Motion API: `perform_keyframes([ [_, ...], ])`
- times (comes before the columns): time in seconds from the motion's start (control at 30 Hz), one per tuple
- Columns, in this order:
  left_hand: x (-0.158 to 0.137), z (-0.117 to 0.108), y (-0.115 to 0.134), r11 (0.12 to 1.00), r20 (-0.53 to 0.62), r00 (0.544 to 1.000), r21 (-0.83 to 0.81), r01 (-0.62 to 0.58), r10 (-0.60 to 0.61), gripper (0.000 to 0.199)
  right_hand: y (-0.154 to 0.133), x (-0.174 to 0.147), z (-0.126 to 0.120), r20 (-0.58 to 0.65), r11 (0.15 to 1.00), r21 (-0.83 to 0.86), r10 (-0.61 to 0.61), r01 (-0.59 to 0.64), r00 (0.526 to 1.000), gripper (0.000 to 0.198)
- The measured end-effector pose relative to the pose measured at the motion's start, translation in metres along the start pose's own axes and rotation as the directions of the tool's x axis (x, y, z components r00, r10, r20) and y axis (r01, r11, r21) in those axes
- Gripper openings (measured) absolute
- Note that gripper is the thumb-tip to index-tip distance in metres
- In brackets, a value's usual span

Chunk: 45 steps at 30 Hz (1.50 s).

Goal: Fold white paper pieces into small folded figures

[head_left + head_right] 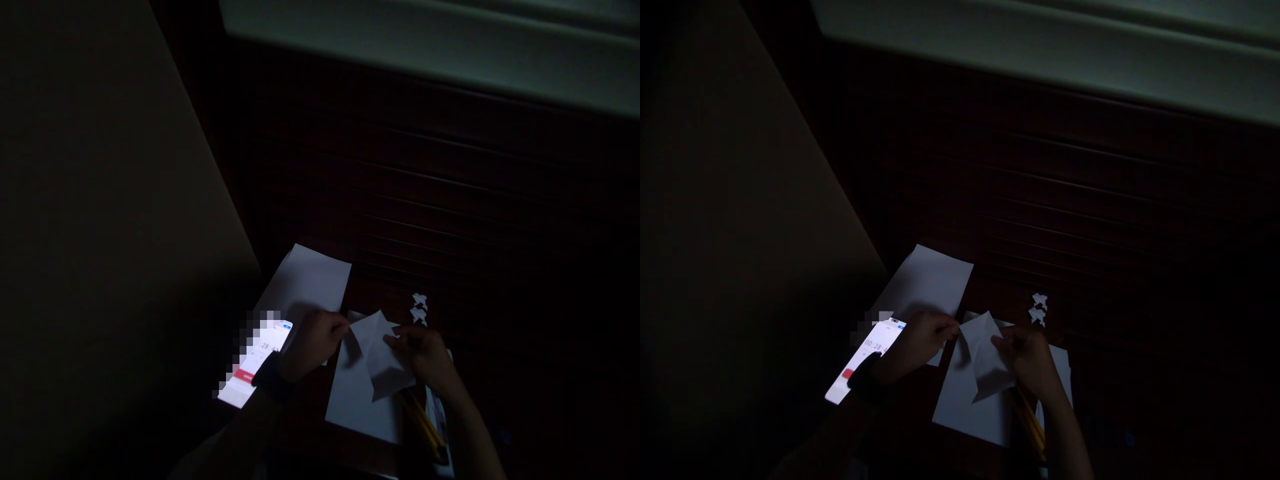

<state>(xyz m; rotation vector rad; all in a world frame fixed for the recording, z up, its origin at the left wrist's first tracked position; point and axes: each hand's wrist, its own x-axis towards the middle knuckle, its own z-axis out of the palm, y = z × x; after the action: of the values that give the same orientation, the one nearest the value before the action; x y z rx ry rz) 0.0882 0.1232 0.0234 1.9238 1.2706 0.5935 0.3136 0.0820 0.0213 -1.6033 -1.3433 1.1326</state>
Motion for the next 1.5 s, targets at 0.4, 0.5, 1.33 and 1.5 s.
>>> perform_keyframes([
  [0.4,0.003,0.008,-0.002,0.860,0.061,0.994,-0.500,0.106,-0.086,0.032,-0.008,-0.004,-0.004,0.028,1.000,-0.004,0.007,-0.007,1.000,0.026],
  [0.5,0.000,0.010,-0.002,0.834,0.153,0.986,-0.532,0.144,-0.072,0.033,-0.014,-0.007,-0.003,0.052,0.998,0.050,0.020,-0.023,0.998,0.026],
  [1.33,-0.006,-0.016,0.014,0.601,0.399,0.916,-0.743,0.295,0.043,0.034,-0.014,-0.016,-0.012,0.329,0.927,0.330,0.066,-0.180,0.942,0.034],
  [1.5,-0.005,-0.011,0.013,0.504,0.341,0.940,-0.811,0.297,-0.005,0.026,-0.018,-0.015,-0.014,0.272,0.956,0.275,0.023,-0.101,0.962,0.019],
])
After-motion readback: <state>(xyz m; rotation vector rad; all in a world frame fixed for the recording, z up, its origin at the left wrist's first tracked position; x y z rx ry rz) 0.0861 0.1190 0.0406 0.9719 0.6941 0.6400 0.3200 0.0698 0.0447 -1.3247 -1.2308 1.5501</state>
